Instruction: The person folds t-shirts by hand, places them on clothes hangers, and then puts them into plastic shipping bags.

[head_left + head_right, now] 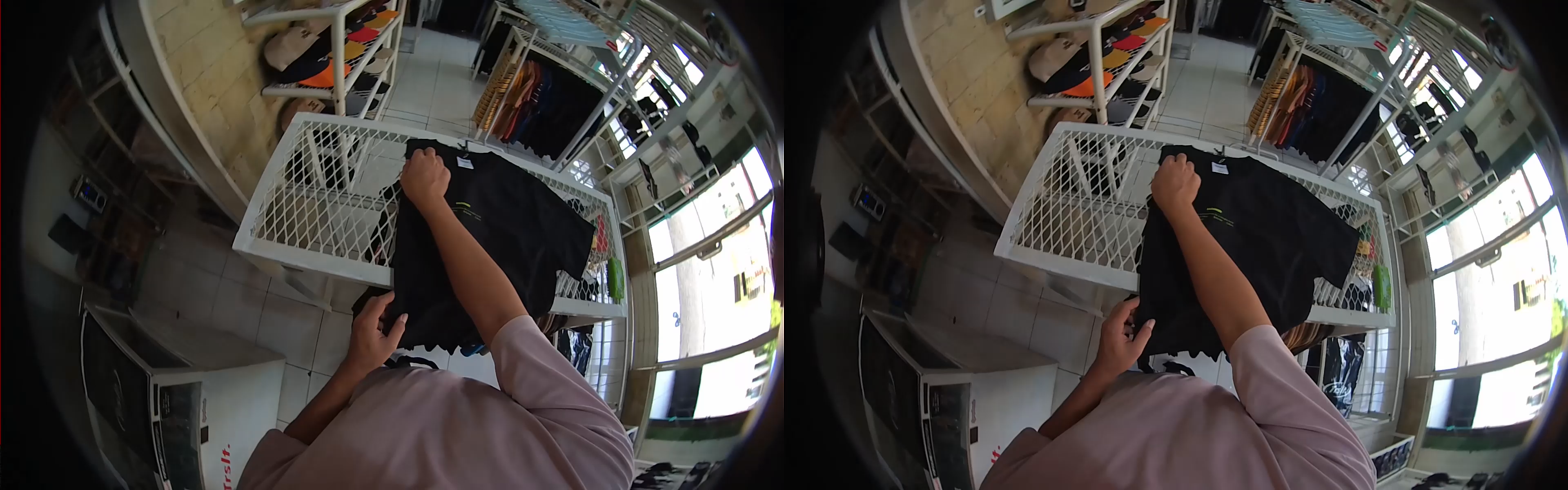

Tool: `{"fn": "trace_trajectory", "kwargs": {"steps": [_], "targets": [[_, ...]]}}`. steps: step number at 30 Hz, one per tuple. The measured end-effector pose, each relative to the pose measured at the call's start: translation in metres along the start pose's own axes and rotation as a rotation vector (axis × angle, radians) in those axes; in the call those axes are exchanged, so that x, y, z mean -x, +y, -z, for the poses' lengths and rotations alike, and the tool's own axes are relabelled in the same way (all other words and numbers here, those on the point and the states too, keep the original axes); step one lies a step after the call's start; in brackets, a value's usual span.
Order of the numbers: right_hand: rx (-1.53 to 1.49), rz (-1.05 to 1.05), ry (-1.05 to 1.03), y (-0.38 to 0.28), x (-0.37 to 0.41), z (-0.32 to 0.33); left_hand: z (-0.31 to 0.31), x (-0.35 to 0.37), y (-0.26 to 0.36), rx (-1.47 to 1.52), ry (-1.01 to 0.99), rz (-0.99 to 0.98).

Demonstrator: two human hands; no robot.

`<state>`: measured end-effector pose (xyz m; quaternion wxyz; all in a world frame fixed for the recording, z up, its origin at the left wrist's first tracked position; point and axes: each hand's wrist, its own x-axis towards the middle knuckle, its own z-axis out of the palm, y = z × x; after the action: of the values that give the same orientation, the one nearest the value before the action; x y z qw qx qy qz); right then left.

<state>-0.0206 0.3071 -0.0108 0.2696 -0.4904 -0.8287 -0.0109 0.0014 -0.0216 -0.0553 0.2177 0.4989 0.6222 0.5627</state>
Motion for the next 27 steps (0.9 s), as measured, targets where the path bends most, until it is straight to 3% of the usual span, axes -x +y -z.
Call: {"fn": "trace_trajectory", "kwargs": {"steps": [4,7,9,12,16,19,21,23,25,27], "targets": [[-0.425,-0.211,0.006,0.030,-0.011,0.028,0.000,-0.009,0.026,-0.012,-0.107,-0.010],[-0.644,-0.300,0.023,0.100,-0.019,0.053,-0.011,-0.019,0.055,0.024,-0.257,-0.079],[-0.794,-0.471,0.022,0.139,-0.007,0.091,-0.027,-0.027,0.067,0.021,-0.381,-0.135],[-0.653,-0.589,-0.015,0.244,0.004,0.071,-0.062,-0.036,0.077,0.018,-0.579,-0.177],[-0.224,-0.681,0.128,0.250,0.045,0.085,-0.078,-0.057,0.090,-0.231,-0.888,-0.394],[0.002,-0.443,0.210,0.225,0.062,0.080,-0.080,-0.104,0.105,-0.009,-0.744,-0.341],[0.011,-0.416,0.236,0.221,0.067,0.078,-0.080,-0.154,0.112,-0.075,-0.551,-0.282],[0.009,-0.411,0.239,0.219,0.068,0.079,-0.085,-0.208,0.110,-0.303,-0.291,-0.128],[-0.003,-0.428,0.218,0.216,0.068,0.083,-0.101,-0.260,0.048,-0.719,-0.161,-0.036],[-0.008,-0.427,0.230,0.215,0.068,0.085,-0.104,-0.265,0.048,-0.723,-0.307,0.046]]}}
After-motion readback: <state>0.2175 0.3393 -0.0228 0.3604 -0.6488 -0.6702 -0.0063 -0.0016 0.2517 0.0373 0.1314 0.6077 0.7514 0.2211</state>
